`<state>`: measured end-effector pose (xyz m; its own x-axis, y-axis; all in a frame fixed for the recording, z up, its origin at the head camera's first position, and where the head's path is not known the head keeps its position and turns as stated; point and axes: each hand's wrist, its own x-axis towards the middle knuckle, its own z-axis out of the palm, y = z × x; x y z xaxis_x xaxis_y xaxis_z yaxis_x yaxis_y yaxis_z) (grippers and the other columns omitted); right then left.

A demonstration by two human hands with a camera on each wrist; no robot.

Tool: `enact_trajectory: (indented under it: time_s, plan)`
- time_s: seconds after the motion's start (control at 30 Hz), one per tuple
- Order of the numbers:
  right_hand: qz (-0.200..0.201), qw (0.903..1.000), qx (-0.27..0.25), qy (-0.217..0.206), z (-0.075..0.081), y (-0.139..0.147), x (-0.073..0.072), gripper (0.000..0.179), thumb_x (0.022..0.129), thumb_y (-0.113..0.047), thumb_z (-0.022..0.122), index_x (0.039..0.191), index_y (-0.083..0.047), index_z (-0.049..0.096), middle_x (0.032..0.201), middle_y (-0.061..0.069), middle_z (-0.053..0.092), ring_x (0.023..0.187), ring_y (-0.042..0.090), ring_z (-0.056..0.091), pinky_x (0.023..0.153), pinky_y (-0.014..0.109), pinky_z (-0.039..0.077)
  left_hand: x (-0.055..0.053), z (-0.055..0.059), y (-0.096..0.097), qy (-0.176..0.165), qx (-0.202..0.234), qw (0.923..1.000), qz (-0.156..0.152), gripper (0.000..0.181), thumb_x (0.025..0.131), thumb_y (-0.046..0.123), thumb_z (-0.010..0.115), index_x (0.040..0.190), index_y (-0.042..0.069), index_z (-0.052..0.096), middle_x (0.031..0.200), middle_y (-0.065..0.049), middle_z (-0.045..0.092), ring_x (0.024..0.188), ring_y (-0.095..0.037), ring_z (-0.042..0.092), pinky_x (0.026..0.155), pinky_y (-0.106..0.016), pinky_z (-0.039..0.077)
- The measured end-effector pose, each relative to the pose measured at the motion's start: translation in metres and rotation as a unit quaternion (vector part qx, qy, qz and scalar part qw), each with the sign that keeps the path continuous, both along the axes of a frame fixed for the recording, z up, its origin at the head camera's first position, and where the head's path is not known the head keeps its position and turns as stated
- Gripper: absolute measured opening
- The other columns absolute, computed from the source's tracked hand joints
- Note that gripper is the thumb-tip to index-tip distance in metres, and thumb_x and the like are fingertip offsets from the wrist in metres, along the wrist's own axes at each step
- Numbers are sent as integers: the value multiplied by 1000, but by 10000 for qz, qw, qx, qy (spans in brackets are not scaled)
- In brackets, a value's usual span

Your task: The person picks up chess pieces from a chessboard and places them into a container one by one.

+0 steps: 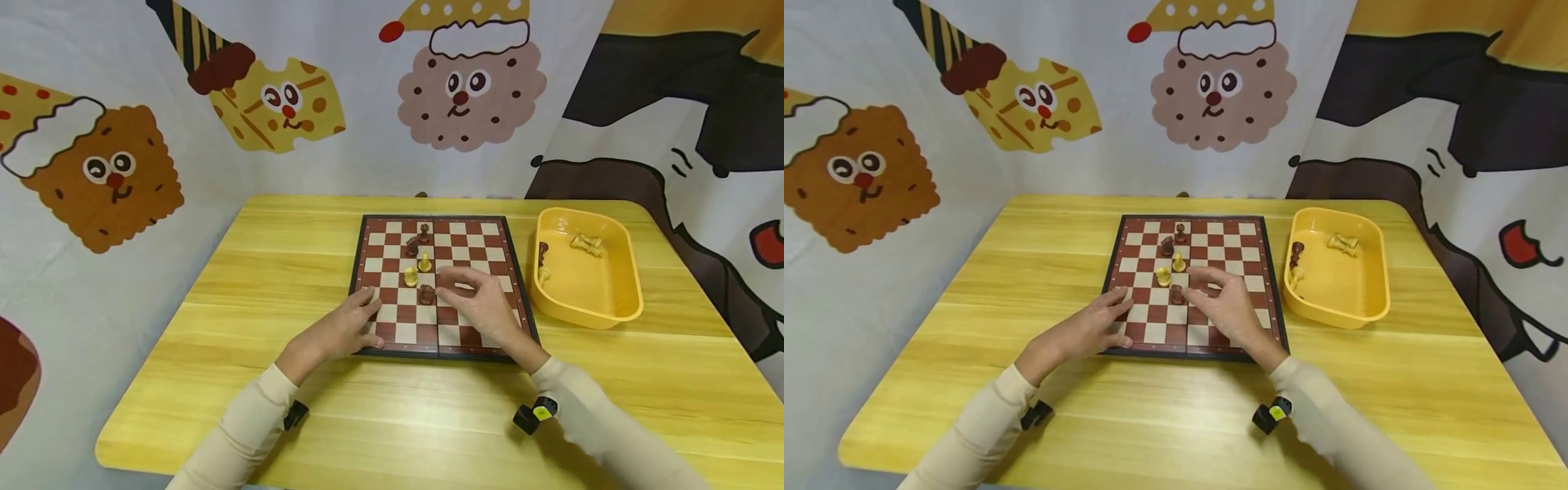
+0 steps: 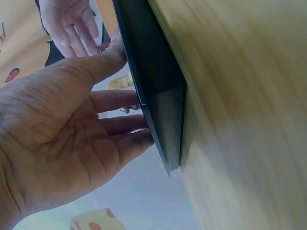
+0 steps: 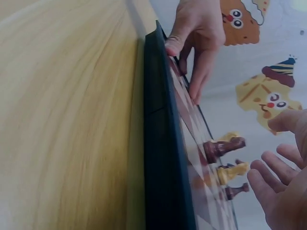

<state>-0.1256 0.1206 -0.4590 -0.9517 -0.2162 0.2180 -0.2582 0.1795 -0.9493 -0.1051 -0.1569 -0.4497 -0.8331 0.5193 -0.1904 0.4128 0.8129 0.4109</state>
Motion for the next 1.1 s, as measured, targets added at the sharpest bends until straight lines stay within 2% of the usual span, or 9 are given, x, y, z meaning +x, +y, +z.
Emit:
enact_trajectory:
  time_s: [0.17, 0.37, 0.7, 1.0, 1.1]
  plan:
    - [35, 9994, -69, -343, -7, -10, -3, 38, 93, -8, 77, 128, 3, 68, 129, 21, 64, 115, 37, 65, 84, 28, 58, 1, 1, 0, 40, 1, 10000, -66, 81, 92, 36, 74, 151, -7, 40, 163, -26, 18, 150, -38, 18, 118, -45, 26]
    - [98, 9980, -29, -617, -16, -18, -7, 39, 92, -8, 77, 129, 3, 67, 126, 18, 67, 112, 34, 67, 87, 32, 58, 0, 3, 1, 248, 62, 9993, -258, 81, 92, 35, 75, 150, -11, 41, 161, -31, 20, 149, -42, 21, 118, -47, 27]
    - [-392, 9967, 685, -166, -27, -22, -16, 25, 90, -13, 81, 113, -4, 78, 113, 7, 74, 104, 21, 69, 84, 29, 58, 0, 5, 1, 187, -16, 9997, -128, 82, 92, 35, 75, 151, -9, 40, 162, -29, 20, 149, -41, 20, 118, -47, 27]
    - [-392, 9963, 755, 157, -30, -26, -16, 22, 90, -7, 80, 111, -2, 79, 108, 9, 75, 97, 24, 72, 80, 32, 60, 0, 4, -1, 187, -15, 9997, -170, 81, 92, 34, 74, 150, -10, 40, 161, -30, 20, 149, -42, 20, 118, -47, 27]
    - [-462, 9959, 756, 196, -29, -25, -17, 21, 90, -8, 80, 109, -2, 79, 108, 10, 75, 97, 24, 72, 79, 29, 60, 0, 2, -2, 189, 14, 9996, -220, 81, 93, 35, 74, 150, -11, 40, 161, -30, 20, 149, -42, 20, 118, -47, 26]
